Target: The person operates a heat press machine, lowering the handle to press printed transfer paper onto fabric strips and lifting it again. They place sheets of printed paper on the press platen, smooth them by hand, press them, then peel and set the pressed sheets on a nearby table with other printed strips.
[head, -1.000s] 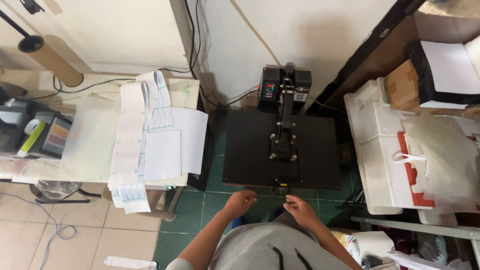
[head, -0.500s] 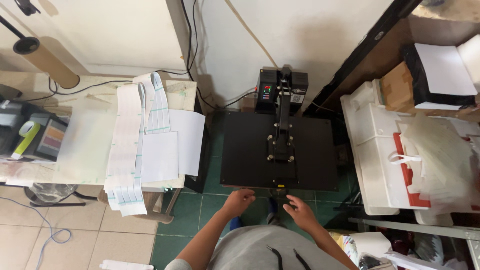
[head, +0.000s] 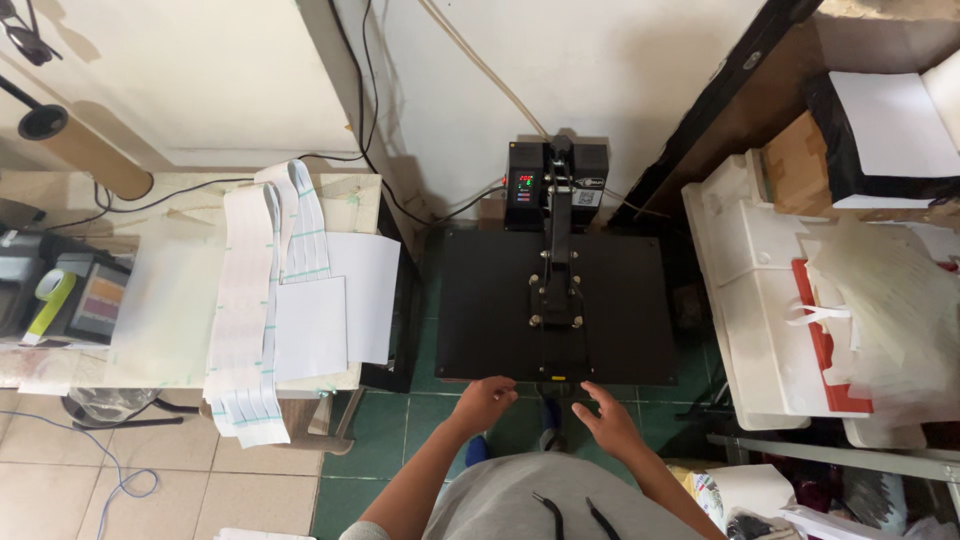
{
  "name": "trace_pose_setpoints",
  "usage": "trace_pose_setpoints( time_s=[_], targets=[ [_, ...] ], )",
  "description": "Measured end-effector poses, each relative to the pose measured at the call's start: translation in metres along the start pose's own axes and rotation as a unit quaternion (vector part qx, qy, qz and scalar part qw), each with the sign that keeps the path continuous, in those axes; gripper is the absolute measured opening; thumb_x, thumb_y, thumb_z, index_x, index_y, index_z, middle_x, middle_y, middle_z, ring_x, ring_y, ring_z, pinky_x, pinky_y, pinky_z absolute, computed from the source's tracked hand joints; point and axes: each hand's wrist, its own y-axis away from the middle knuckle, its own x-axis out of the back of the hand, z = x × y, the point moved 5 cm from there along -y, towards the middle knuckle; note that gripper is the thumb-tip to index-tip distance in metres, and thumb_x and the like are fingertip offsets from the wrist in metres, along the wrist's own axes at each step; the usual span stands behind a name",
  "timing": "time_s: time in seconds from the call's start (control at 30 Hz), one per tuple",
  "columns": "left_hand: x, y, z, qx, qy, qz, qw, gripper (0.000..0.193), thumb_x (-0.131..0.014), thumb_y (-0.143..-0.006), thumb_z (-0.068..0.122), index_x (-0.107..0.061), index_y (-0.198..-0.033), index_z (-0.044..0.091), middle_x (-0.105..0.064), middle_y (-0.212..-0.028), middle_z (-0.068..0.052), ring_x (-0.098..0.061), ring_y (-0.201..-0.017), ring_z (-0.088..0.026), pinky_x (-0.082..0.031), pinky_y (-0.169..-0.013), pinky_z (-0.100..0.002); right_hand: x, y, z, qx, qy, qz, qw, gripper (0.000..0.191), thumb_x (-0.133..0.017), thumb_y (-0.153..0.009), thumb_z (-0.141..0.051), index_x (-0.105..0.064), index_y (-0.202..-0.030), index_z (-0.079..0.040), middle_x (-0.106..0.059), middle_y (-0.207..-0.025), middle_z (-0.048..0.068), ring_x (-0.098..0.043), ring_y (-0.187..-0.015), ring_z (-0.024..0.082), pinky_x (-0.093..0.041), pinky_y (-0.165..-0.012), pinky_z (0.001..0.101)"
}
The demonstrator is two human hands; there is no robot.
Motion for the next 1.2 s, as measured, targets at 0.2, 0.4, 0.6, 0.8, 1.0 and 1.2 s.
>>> trace_pose_setpoints(
  time_s=[0.2, 0.4, 0.6, 0.8, 1.0, 1.2],
  targets=[
    [-0.003, -0.007, 0.002, 0.021, 0.014, -0.01, 1.0, 0.037, -0.069, -0.094, 0.028, -0.071, -0.124, 0.009, -0.076, -0.116, -0.01, -0.072, -0.108, -0.025, -0.056, -0.096, -0.038, 0.004, -0.01, 0.004, 0.0, 0.017, -0.013, 1.0, 0.068, -0.066, -0.093, -0.044, -0.046, -0.151, -0.014, -0.045, -0.159, 0.01, -0.045, -0.146, 0.029, -0.041, -0.117, 0.0448],
    [-0.005, -0.016, 0.006, 0.027, 0.005, -0.002, 1.0, 0.036, -0.069, -0.094, 0.028, -0.071, -0.124, 0.009, -0.076, -0.115, -0.01, -0.071, -0.109, -0.025, -0.056, -0.097, -0.038, 0.009, -0.024, 0.003, 0.022, 0.012, -0.024, 0.999, 0.068, -0.065, -0.093, -0.044, -0.047, -0.15, -0.013, -0.044, -0.16, 0.01, -0.045, -0.146, 0.03, -0.042, -0.116, 0.0448],
    [-0.005, -0.03, 0.012, 0.037, 0.015, 0.006, 0.999, 0.036, -0.069, -0.093, 0.028, -0.072, -0.124, 0.01, -0.076, -0.114, -0.01, -0.072, -0.108, -0.024, -0.056, -0.097, -0.037, 0.018, -0.039, -0.001, 0.032, 0.01, -0.023, 0.999, 0.068, -0.066, -0.093, -0.044, -0.048, -0.15, -0.013, -0.046, -0.159, 0.01, -0.045, -0.146, 0.029, -0.043, -0.115, 0.0445],
    [-0.011, -0.039, 0.016, 0.003, 0.009, 0.013, 1.0, 0.034, -0.071, -0.091, 0.026, -0.073, -0.121, 0.008, -0.077, -0.111, -0.01, -0.073, -0.104, -0.025, -0.058, -0.094, -0.037, 0.02, -0.045, 0.002, 0.051, -0.009, -0.028, 0.998, 0.066, -0.065, -0.093, -0.043, -0.049, -0.149, -0.011, -0.048, -0.158, 0.01, -0.047, -0.145, 0.029, -0.045, -0.113, 0.0443],
    [-0.013, -0.047, 0.021, 0.0, 0.021, 0.006, 1.0, 0.035, -0.07, -0.091, 0.027, -0.073, -0.12, 0.008, -0.078, -0.11, -0.01, -0.075, -0.101, -0.024, -0.059, -0.092, -0.037, 0.025, -0.054, 0.008, 0.037, 0.011, -0.032, 0.999, 0.062, -0.065, -0.095, -0.04, -0.051, -0.147, -0.01, -0.045, -0.159, 0.011, -0.047, -0.145, 0.03, -0.044, -0.114, 0.0446],
    [-0.012, -0.049, 0.027, 0.019, -0.002, -0.007, 1.0, 0.037, -0.07, -0.092, 0.028, -0.072, -0.123, 0.008, -0.077, -0.113, -0.01, -0.073, -0.104, -0.024, -0.057, -0.094, -0.037, 0.025, -0.057, 0.009, 0.05, -0.018, -0.039, 0.998, 0.059, -0.064, -0.096, -0.039, -0.052, -0.146, -0.01, -0.047, -0.158, 0.011, -0.047, -0.144, 0.03, -0.043, -0.115, 0.0452]
  ],
)
